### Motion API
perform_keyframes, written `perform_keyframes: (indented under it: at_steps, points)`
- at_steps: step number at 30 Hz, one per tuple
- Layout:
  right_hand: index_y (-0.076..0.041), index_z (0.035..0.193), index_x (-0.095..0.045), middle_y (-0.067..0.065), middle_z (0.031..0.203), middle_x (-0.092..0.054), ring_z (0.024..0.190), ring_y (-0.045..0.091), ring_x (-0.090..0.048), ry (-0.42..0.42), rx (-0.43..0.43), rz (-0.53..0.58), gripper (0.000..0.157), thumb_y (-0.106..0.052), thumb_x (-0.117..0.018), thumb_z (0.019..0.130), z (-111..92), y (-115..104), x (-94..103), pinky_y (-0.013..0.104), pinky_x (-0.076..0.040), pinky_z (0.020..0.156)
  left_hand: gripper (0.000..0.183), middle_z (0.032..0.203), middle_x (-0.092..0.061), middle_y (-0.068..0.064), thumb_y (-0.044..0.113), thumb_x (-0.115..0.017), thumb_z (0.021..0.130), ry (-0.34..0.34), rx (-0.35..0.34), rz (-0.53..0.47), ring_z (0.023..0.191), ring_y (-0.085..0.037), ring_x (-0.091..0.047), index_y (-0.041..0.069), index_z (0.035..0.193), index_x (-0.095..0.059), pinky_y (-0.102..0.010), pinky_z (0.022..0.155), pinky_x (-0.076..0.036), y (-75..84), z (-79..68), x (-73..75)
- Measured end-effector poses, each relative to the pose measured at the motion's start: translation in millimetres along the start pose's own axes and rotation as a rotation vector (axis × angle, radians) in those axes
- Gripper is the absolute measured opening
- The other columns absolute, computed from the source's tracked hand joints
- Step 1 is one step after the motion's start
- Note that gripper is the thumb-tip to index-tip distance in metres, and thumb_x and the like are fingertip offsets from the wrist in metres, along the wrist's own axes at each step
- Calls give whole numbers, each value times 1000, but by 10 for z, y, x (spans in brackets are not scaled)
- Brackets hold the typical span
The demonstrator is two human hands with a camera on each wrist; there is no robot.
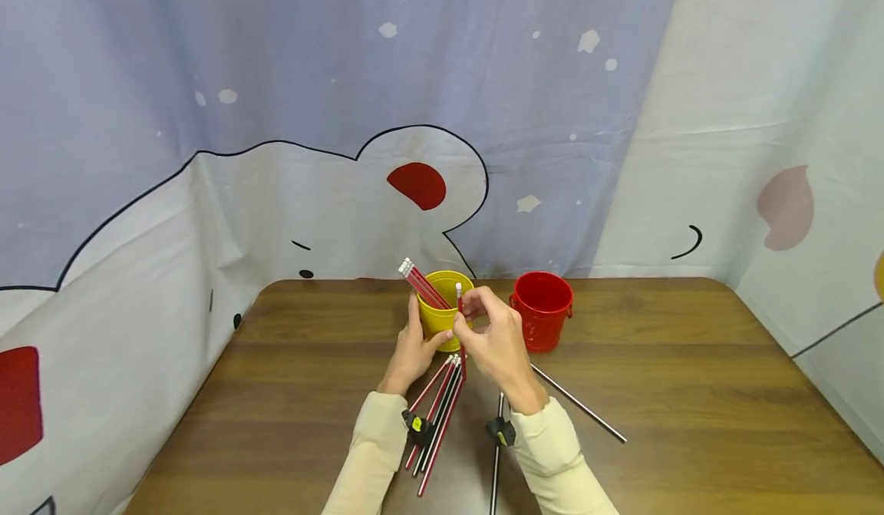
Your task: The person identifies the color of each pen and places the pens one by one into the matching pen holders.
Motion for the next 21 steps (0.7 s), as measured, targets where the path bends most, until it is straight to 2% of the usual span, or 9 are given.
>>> perform_keyframes:
  at_steps: [7, 14, 21]
  points:
    - [-6, 90, -59, 2, 80, -61, 70, 13, -60, -16, 65, -24, 12, -5, -64, 79, 195, -50, -26, 19, -52, 57, 98, 137, -43, -13, 37, -67, 81, 2, 10, -15, 119, -32, -48, 37, 145, 7, -48, 102, -34, 11, -10, -7]
    - [-6, 91, -59, 4, 80, -61, 69, 16, -60, 7, 112, -11, 12, -5, -63, 79, 386, -94, 13, 30, -55, 59, 97, 134, -46, -14, 38, -66, 81, 0, 20, -5, 117, -31, -49, 36, 145, 7, -46, 101, -36, 5, 3, -5]
    - [-7, 91, -58, 2, 79, -60, 70, 11, -59, 24, 141, -33, 10, -6, -61, 81, 564, -203, 40, 20, -52, 56, 96, 135, -45, -13, 43, -64, 80, -7, 33, -3, 119, -31, -48, 37, 145, 7, -47, 103, -34, -8, 0, -9]
Point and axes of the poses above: each hand's wrist, its own z-axis towards the middle knuckle, its own x-axis out of the back of the hand, y = z × x, the point moved 10 cm from there along z, towards the middle knuckle
